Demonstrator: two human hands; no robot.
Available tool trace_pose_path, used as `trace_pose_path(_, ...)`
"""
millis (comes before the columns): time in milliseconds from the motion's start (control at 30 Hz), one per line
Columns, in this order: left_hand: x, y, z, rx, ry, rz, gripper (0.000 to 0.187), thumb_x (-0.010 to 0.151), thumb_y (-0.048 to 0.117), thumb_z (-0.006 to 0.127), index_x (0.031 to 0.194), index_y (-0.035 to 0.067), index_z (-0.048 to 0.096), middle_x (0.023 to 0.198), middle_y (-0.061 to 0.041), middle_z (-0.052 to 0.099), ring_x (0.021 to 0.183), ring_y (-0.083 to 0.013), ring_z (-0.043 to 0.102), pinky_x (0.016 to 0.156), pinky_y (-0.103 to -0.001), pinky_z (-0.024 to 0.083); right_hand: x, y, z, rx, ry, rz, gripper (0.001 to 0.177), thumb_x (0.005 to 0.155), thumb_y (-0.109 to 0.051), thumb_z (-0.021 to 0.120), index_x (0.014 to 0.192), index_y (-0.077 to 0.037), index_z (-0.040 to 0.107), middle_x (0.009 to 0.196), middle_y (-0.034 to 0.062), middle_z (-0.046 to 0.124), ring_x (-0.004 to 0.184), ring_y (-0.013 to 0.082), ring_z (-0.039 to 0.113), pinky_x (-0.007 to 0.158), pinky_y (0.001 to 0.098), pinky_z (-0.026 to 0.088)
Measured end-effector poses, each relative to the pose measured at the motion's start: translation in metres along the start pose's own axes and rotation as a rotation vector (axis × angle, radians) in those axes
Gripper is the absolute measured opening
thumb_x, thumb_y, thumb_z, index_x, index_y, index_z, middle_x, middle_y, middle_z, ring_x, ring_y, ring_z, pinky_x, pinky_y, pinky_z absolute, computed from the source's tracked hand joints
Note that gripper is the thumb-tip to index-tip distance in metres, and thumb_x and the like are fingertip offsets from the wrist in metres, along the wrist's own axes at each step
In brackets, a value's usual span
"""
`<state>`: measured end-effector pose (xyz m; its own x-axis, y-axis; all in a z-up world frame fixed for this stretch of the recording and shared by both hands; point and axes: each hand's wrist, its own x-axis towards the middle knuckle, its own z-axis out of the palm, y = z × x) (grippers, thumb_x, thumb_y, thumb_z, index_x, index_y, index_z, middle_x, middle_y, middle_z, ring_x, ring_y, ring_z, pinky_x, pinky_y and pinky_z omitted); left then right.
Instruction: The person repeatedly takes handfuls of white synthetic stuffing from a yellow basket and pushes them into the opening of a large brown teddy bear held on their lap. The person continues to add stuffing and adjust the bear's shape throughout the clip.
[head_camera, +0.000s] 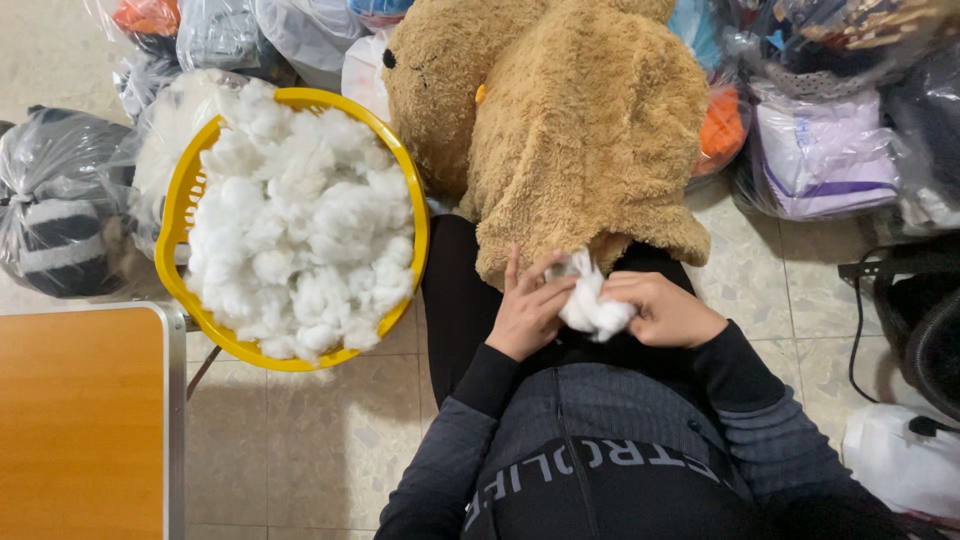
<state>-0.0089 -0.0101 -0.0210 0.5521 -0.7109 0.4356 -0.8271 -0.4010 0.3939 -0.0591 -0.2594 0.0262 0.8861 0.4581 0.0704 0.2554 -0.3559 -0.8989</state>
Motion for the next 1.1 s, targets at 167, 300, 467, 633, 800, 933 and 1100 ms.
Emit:
trace_pose_path(167, -0.008, 0.013, 0.002, -0.163, -0.047, 0.012, 0.039, 0.071, -0.003, 0.071, 0.109, 0.005, 0.072, 0.124, -0.003, 0.071, 0.136, -0.0230, 0.056, 0.131, -0.058, 0.021, -0.003, -0.007, -0.006, 0.060, -0.138, 0.124, 0.044, 0.058, 0.012, 0.060, 0.096, -0.002, 0.074, 0.098, 0.0137, 0.073, 0.093, 0.0324, 0.072, 0.081, 0.0369, 0.056)
trace_pose_path(300, -0.011, 0.018, -0.001, -0.305, -0.007, -0.013, 0.035, 0.072, -0.002, 0.072, 0.107, 0.003, 0.070, 0.115, -0.010, 0.073, 0.116, -0.0255, 0.068, 0.121, -0.046, 0.045, 0.000, -0.003, -0.008, 0.045, -0.036, 0.278, 0.040, 0.067, 0.008, 0.064, 0.104, -0.006, 0.072, 0.098, 0.0117, 0.077, 0.090, 0.0269, 0.077, 0.080, 0.0349, 0.059)
trace_pose_path(467, -0.010, 0.021, -0.010, -0.375, -0.021, -0.121, 0.024, 0.083, 0.009, 0.082, 0.105, 0.009, 0.073, 0.108, -0.008, 0.074, 0.111, -0.0272, 0.070, 0.114, -0.042, 0.052, 0.010, 0.003, 0.004, 0.012, 0.305, 0.293, 0.043, 0.086, -0.002, 0.065, 0.128, -0.008, 0.059, 0.112, 0.0125, 0.074, 0.103, 0.0248, 0.073, 0.088, 0.0347, 0.056)
trace_pose_path(633, 0.000, 0.017, -0.011, -0.068, 0.291, -0.273, 0.078, 0.076, 0.032, 0.091, 0.138, 0.012, 0.048, 0.143, -0.016, 0.052, 0.139, -0.0350, 0.049, 0.124, -0.060, 0.032, 0.028, 0.005, 0.024, 0.019, 0.554, 0.307, 0.040, 0.092, -0.009, 0.069, 0.130, -0.007, 0.057, 0.114, 0.0125, 0.073, 0.105, 0.0234, 0.073, 0.090, 0.0341, 0.056)
trace_pose_path(800, 0.005, 0.005, -0.009, -0.076, 0.268, -0.027, 0.121, 0.070, 0.052, 0.092, 0.161, 0.030, 0.016, 0.162, -0.022, 0.022, 0.150, -0.0435, 0.030, 0.124, -0.068, 0.022, 0.045, 0.002, 0.043, 0.247, 0.499, 0.386, 0.055, 0.090, -0.010, 0.071, 0.140, -0.010, 0.048, 0.122, 0.0122, 0.071, 0.111, 0.0238, 0.072, 0.090, 0.0338, 0.060)
trace_pose_path(933, 0.008, 0.004, 0.006, -0.015, 0.252, -0.021, 0.107, 0.066, 0.050, 0.090, 0.154, 0.030, 0.032, 0.149, -0.019, 0.037, 0.140, -0.0424, 0.039, 0.115, -0.066, 0.029, 0.048, -0.003, 0.052, 0.367, 0.338, 0.074, 0.075, 0.087, 0.000, 0.065, 0.156, -0.007, 0.035, 0.142, 0.0213, 0.056, 0.133, 0.0331, 0.058, 0.104, 0.0390, 0.052)
trace_pose_path(1100, 0.004, -0.014, 0.006, 0.184, 0.208, -0.212, 0.059, 0.088, 0.023, 0.086, 0.142, 0.023, 0.061, 0.123, -0.012, 0.061, 0.109, -0.0294, 0.063, 0.090, -0.045, 0.052, 0.037, -0.005, 0.040, 0.486, 0.368, 0.263, 0.041, 0.099, -0.014, 0.058, 0.138, -0.006, 0.057, 0.122, 0.0102, 0.072, 0.116, 0.0204, 0.065, 0.099, 0.0319, 0.052)
